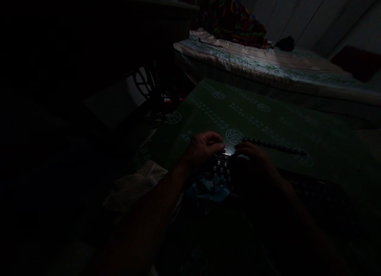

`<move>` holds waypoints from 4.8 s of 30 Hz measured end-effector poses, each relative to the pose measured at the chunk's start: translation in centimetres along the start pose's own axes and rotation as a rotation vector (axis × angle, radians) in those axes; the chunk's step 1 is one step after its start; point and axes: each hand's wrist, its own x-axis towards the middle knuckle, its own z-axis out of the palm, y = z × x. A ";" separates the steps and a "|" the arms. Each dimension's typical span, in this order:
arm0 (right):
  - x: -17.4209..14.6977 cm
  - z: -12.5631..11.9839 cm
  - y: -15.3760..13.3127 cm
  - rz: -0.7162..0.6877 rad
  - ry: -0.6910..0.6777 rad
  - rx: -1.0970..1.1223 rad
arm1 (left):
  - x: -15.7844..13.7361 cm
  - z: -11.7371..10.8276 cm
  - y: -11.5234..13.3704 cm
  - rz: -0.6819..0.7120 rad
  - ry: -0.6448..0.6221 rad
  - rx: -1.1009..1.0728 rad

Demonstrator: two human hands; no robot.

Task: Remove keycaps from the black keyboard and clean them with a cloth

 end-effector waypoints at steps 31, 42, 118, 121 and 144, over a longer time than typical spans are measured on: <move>1.1 0.4 -2.0 0.209 -0.263 -0.235 | 0.1 0.0 -0.4 0.083 0.009 0.287; 0.4 0.5 -1.7 0.289 -0.109 0.005 | 0.3 -0.1 -0.4 0.082 -0.006 0.300; 1.0 -2.7 2.5 0.444 0.302 -0.258 | 1.1 -0.9 -3.3 0.500 -0.289 0.997; 2.1 -2.4 2.9 0.442 0.148 -0.427 | 1.0 -0.8 -3.2 0.502 -0.304 1.013; 5.5 0.0 3.4 0.235 -0.039 -0.538 | 0.9 -0.8 -2.6 0.552 -0.073 0.883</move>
